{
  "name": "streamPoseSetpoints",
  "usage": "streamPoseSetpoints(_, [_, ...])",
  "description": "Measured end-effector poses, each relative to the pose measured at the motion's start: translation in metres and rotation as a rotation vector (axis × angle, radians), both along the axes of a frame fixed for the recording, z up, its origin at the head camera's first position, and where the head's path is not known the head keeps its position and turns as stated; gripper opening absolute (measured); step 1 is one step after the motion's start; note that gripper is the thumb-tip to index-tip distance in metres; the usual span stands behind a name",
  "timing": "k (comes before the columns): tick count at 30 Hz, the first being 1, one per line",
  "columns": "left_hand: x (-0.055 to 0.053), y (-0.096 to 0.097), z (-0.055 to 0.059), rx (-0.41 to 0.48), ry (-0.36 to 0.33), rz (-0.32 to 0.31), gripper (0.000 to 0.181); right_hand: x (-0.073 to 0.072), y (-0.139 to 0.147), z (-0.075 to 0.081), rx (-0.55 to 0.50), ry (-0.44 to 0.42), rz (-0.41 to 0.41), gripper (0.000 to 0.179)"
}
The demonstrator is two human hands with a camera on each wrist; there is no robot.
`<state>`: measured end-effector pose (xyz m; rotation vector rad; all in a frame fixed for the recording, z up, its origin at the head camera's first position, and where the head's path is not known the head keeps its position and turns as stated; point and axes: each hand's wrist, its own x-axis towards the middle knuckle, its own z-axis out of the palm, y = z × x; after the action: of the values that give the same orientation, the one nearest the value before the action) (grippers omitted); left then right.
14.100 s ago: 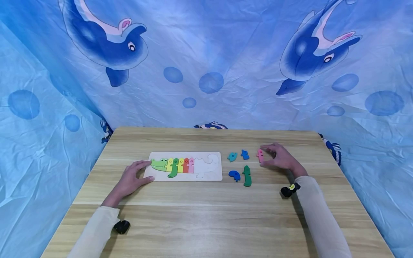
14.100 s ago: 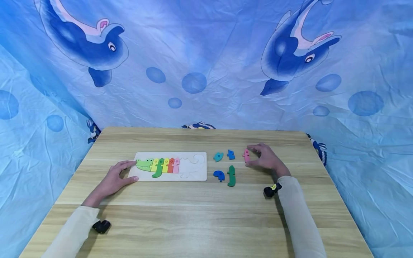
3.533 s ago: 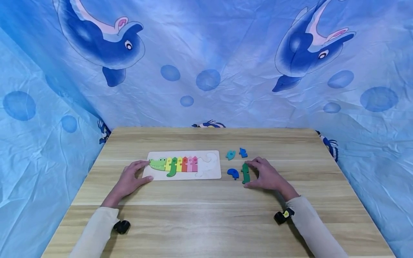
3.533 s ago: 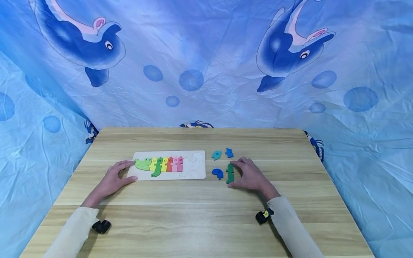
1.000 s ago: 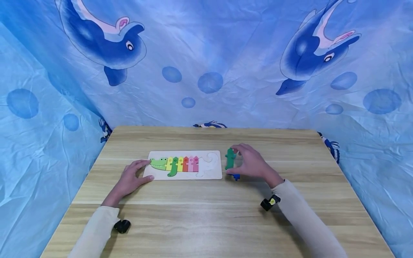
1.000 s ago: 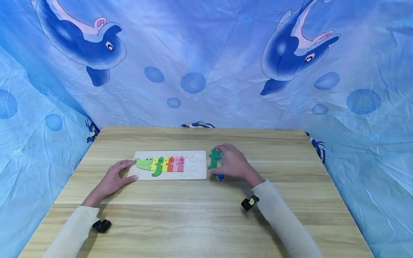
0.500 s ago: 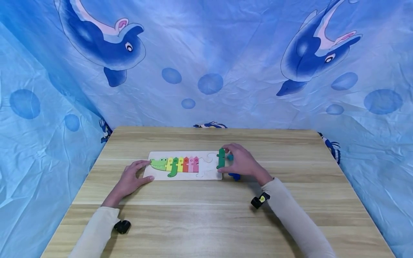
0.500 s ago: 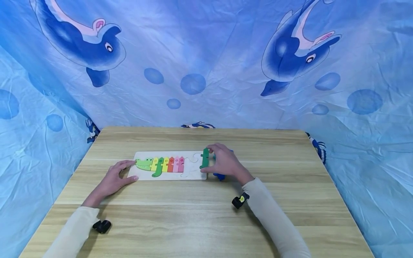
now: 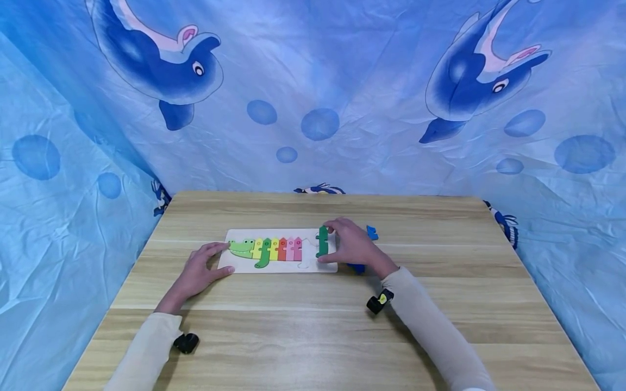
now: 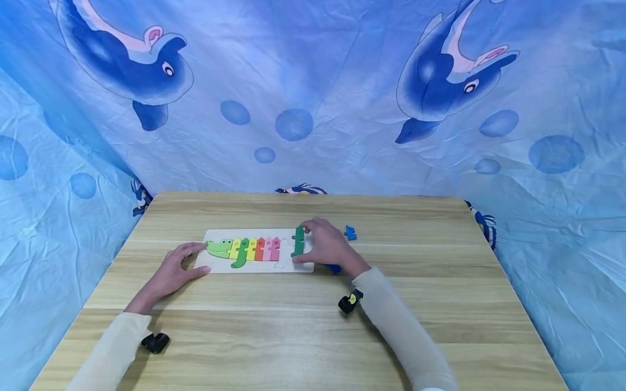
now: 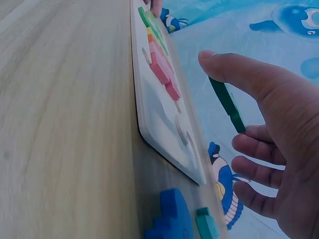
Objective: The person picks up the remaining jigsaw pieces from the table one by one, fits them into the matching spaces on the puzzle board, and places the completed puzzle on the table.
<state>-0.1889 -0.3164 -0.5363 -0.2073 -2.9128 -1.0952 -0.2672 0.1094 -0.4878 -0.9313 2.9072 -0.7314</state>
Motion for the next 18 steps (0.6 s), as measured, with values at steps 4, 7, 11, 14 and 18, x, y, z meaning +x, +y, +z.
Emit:
streamPoseSetpoints(4, [0.000,0.000,-0.001,-0.002,0.006,-0.001,0.074,0.000,-0.009,-0.003,0.016,-0.012,-0.008,0.091])
streamPoseSetpoints(7, [0.000,0.000,-0.003,0.000,0.014,0.003,0.073,0.000,-0.015,-0.005,0.021,-0.017,-0.001,0.090])
streamPoseSetpoints(11, [0.000,0.000,-0.005,0.000,0.015,0.003,0.074,0.000,-0.022,-0.006,0.019,-0.016,0.011,0.091])
streamPoseSetpoints(14, [-0.001,0.000,-0.005,0.001,0.008,-0.001,0.075,0.001,-0.026,-0.008,0.023,-0.018,0.016,0.094])
streamPoseSetpoints(18, [-0.001,0.000,-0.005,0.004,0.002,0.000,0.075,0.001,-0.031,-0.013,0.035,-0.021,0.020,0.095])
